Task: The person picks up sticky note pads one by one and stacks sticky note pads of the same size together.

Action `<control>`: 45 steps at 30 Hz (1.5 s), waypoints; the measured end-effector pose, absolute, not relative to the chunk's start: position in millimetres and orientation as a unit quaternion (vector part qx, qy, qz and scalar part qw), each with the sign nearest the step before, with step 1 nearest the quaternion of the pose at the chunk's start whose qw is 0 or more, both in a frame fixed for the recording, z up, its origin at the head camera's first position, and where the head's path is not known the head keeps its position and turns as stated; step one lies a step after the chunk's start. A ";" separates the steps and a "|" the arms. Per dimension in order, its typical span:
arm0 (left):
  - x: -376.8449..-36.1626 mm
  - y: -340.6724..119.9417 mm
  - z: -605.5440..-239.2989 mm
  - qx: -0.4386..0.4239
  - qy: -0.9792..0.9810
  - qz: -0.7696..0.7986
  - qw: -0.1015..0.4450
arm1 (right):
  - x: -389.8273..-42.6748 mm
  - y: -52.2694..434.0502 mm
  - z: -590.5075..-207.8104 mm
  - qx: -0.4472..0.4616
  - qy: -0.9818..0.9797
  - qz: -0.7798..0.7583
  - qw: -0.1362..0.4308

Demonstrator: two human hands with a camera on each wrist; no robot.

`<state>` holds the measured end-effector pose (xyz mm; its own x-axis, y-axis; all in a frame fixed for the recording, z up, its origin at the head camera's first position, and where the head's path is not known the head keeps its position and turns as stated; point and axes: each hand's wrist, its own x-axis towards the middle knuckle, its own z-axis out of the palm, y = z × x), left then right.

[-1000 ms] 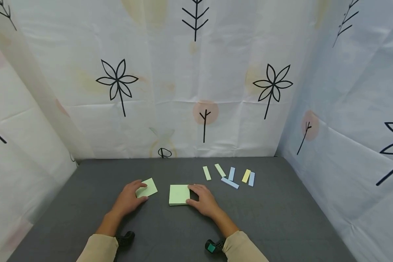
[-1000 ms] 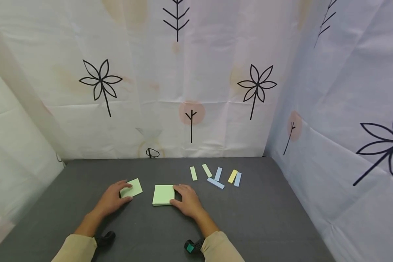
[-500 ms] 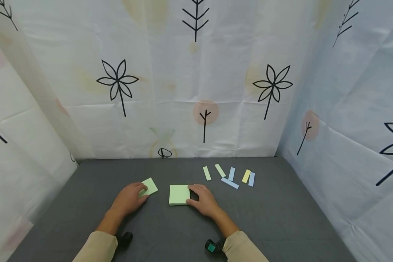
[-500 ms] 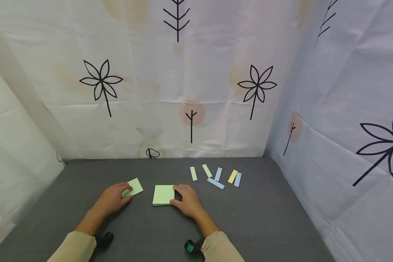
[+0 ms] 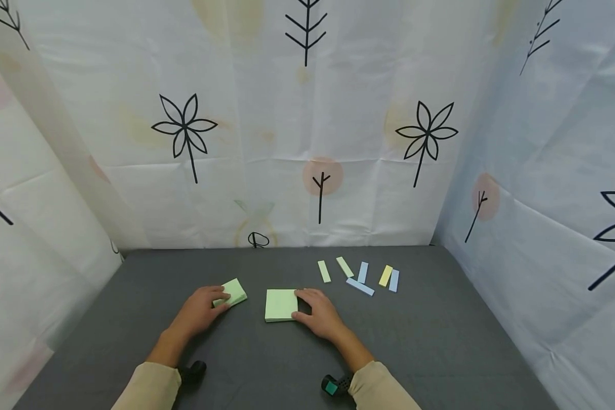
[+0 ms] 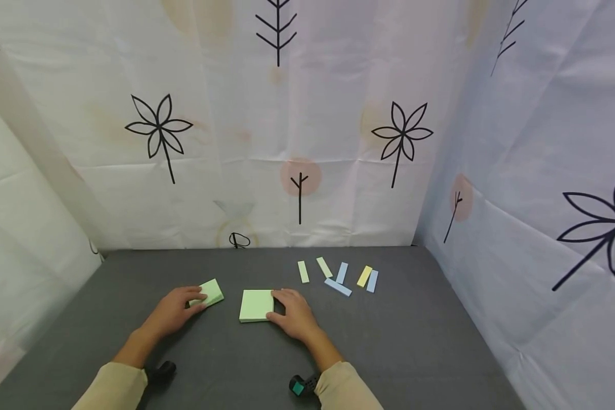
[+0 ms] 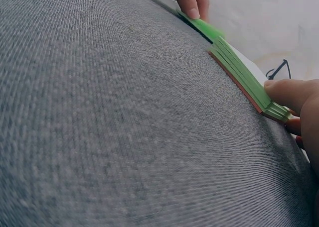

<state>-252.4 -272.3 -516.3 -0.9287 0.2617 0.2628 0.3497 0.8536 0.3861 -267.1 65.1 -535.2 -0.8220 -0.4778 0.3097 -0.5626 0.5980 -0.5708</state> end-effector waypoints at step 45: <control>-253.8 -278.7 -502.9 -0.114 -0.958 -0.250 0.078 | -265.9 65.2 -533.6 0.292 -0.890 0.345 0.060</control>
